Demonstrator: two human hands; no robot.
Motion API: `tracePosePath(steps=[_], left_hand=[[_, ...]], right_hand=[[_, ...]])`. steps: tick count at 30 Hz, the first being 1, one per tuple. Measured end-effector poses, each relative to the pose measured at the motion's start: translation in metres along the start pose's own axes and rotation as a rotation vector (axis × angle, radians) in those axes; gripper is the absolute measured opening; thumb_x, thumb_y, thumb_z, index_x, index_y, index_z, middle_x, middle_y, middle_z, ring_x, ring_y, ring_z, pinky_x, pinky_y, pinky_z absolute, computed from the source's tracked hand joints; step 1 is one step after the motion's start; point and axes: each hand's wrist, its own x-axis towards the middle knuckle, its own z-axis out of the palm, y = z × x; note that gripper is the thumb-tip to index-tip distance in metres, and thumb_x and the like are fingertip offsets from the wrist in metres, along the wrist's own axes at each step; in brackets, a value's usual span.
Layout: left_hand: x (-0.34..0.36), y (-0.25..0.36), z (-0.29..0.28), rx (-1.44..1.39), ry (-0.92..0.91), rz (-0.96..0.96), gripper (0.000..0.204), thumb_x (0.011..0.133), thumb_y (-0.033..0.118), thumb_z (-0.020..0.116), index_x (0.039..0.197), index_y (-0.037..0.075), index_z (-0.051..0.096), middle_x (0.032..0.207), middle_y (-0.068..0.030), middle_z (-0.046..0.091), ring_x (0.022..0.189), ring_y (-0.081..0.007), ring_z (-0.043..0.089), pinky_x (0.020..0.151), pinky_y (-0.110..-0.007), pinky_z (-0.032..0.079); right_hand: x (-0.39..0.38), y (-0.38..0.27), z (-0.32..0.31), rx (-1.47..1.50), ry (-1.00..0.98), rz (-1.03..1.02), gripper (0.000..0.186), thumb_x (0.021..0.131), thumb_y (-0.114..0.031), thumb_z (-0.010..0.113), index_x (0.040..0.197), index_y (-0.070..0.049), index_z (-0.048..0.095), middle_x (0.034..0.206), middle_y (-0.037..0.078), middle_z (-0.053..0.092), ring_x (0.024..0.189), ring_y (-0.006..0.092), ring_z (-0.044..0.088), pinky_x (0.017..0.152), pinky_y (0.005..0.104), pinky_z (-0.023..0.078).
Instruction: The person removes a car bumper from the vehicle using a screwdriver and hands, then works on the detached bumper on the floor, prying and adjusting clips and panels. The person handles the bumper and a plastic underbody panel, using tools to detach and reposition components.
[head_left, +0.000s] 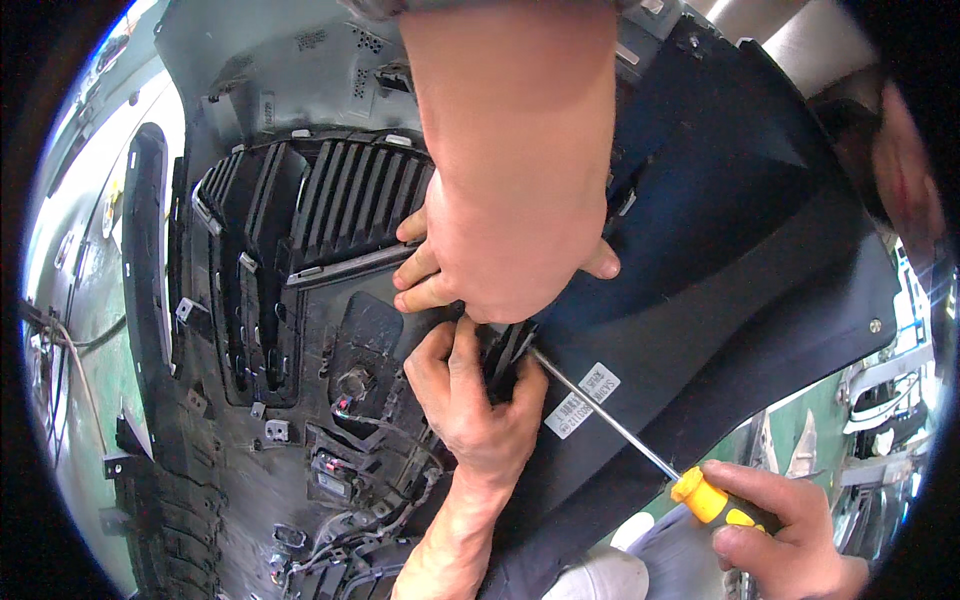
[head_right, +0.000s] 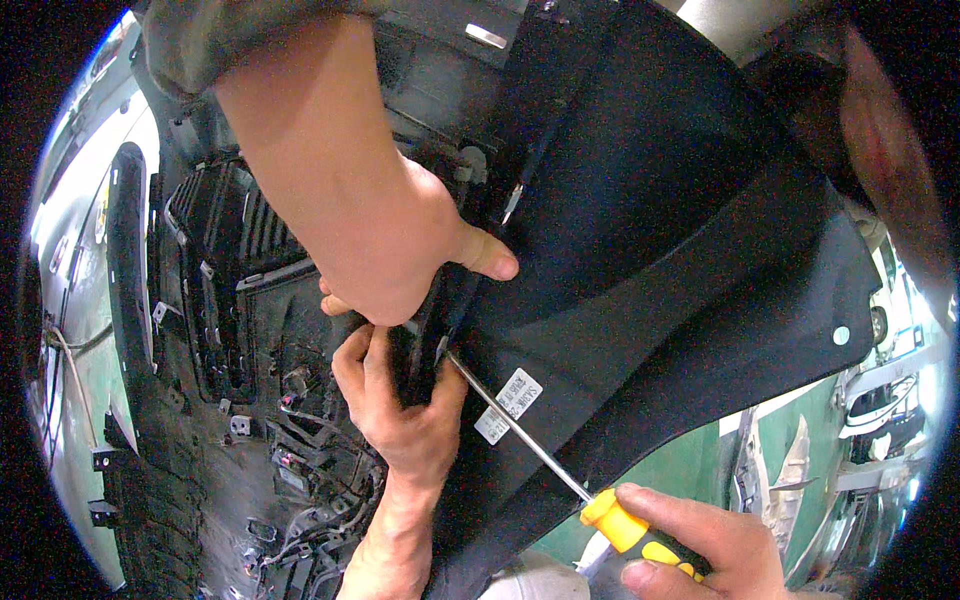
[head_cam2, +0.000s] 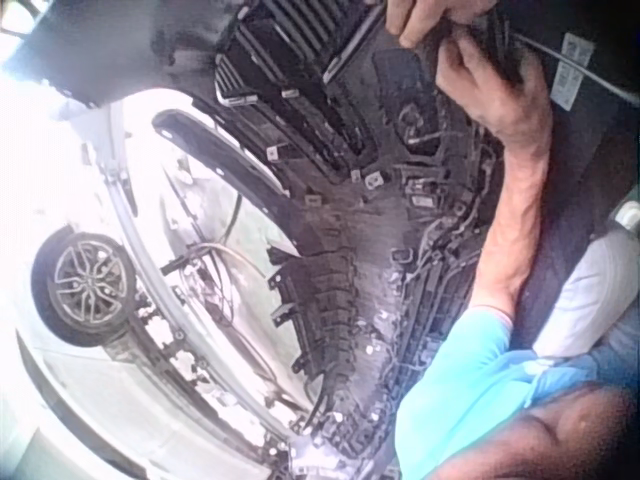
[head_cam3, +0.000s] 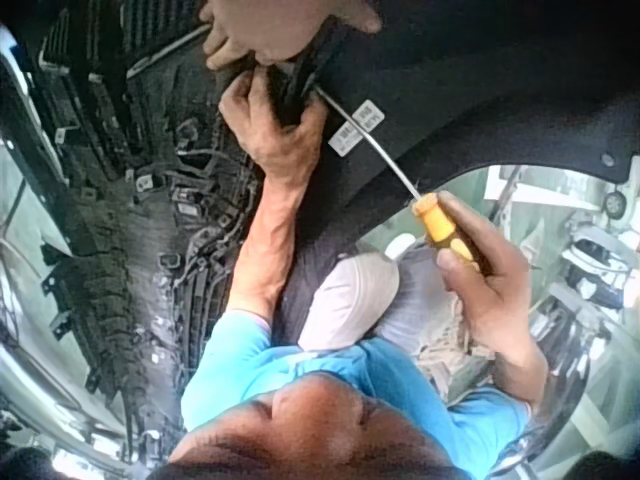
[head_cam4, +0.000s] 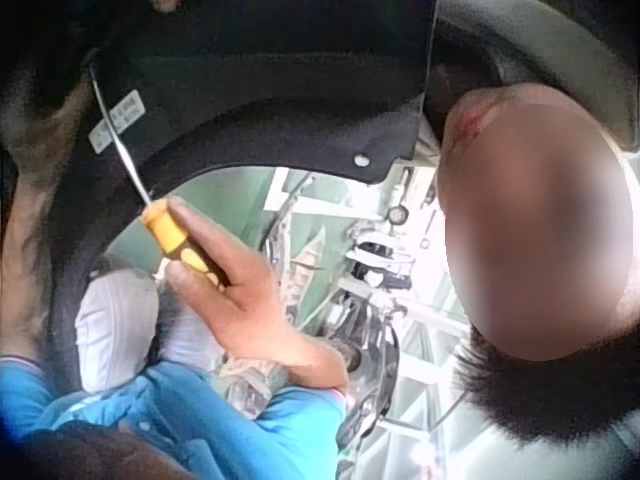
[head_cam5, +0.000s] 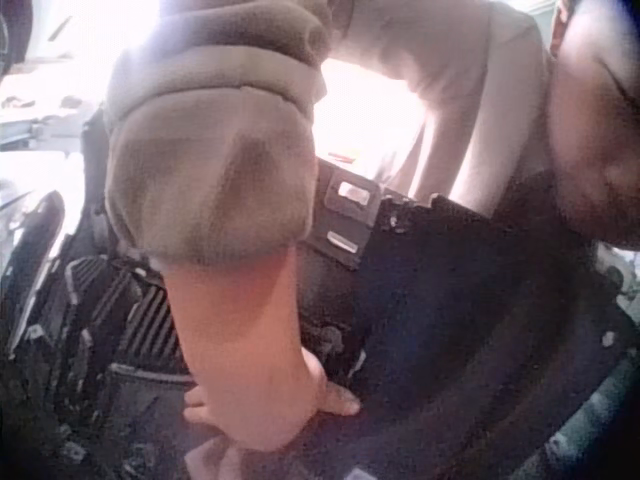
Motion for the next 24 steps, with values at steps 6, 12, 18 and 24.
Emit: tracePosePath(steps=[6,12,18,24], left_hand=[[0.001,-0.001,0.003,-0.005,0.038,0.008,0.062,0.063,-0.001,0.077,0.123,-0.005,0.062,0.108,-0.0209,0.055,0.098,-0.0375,0.056,0.086,-0.045,0.047],[0.000,-0.003,0.005,-0.003,0.037,0.024,0.062,0.064,-0.001,0.077,0.123,-0.005,0.062,0.107,-0.0209,0.056,0.098,-0.0368,0.056,0.086,-0.045,0.048],[0.000,-0.001,0.005,0.001,0.040,0.018,0.060,0.064,-0.001,0.077,0.123,-0.005,0.062,0.107,-0.0203,0.055,0.098,-0.0362,0.056,0.086,-0.044,0.047],[-0.001,-0.003,0.004,-0.007,0.033,0.011,0.061,0.064,0.000,0.078,0.123,-0.003,0.063,0.107,-0.0195,0.055,0.098,-0.0362,0.056,0.087,-0.044,0.047]], right_hand=[[0.002,0.000,0.007,-0.988,0.212,-0.686,0.048,0.082,-0.003,0.071,0.129,-0.004,0.065,0.115,0.017,0.068,0.072,0.0229,0.064,0.065,0.0262,0.051],[-0.001,0.006,0.015,-1.333,0.200,-0.715,0.040,0.086,-0.007,0.070,0.126,-0.009,0.070,0.113,0.015,0.069,0.067,0.0220,0.062,0.058,0.0303,0.052],[0.008,0.005,0.002,-0.252,0.051,-0.309,0.044,0.089,-0.008,0.065,0.133,-0.001,0.062,0.115,0.018,0.069,0.091,0.0254,0.068,0.078,0.0324,0.053],[0.006,0.007,0.007,-0.733,0.162,-0.598,0.048,0.084,-0.004,0.066,0.132,-0.003,0.063,0.120,0.019,0.067,0.094,0.0284,0.068,0.077,0.0348,0.054]])
